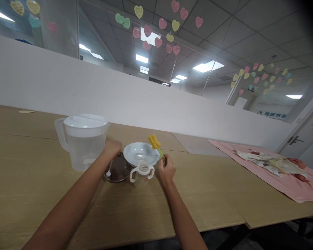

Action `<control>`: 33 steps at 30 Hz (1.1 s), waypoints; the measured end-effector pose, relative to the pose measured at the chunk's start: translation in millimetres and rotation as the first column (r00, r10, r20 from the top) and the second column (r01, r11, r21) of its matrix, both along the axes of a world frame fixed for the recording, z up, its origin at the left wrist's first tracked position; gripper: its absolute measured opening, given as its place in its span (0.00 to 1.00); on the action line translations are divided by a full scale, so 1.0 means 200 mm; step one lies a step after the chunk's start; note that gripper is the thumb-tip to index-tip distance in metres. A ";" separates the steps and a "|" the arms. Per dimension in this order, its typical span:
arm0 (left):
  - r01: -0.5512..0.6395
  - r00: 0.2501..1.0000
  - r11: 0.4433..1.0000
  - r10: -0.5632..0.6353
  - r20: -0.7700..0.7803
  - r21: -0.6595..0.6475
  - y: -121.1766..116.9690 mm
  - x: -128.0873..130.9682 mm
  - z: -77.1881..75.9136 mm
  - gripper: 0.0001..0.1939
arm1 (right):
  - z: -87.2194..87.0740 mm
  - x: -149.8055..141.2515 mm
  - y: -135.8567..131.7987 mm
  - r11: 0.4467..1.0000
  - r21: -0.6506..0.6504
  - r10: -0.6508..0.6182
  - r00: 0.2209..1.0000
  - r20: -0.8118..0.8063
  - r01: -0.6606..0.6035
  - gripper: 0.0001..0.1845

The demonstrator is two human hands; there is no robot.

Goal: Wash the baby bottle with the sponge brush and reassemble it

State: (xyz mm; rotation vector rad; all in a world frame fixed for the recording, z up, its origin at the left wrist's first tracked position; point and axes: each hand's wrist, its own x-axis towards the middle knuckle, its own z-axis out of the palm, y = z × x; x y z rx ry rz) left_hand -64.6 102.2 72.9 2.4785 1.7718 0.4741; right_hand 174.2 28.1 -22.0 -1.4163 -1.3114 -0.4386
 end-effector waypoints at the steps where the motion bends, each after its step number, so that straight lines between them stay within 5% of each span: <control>1: -0.005 0.999 1.000 0.005 -0.034 0.002 -0.01 0.02 0.02 0.05 | 0.00 0.00 0.00 1.000 0.001 -0.003 1.000 0.002 0.003 0.14; 5: 0.072 0.992 0.997 -0.068 -0.106 0.029 -0.03 0.15 0.06 0.10 | 0.00 0.00 0.00 1.000 -0.004 -0.015 1.000 0.011 0.015 0.14; 13: 0.251 0.958 0.968 -0.248 -0.145 0.002 -0.03 0.32 -0.09 0.15 | -0.01 0.01 0.02 0.999 -0.005 -0.047 0.997 0.055 0.047 0.14; 22: 0.267 0.958 0.931 -0.284 0.035 0.251 -0.10 0.20 0.17 0.20 | 0.03 -0.01 0.00 0.996 -0.028 -0.078 0.980 0.185 0.085 0.14; 33: 0.392 0.869 0.872 -0.455 0.194 0.292 -0.16 0.20 0.21 0.19 | 0.04 -0.02 -0.04 0.993 0.094 0.047 0.972 0.230 -0.071 0.12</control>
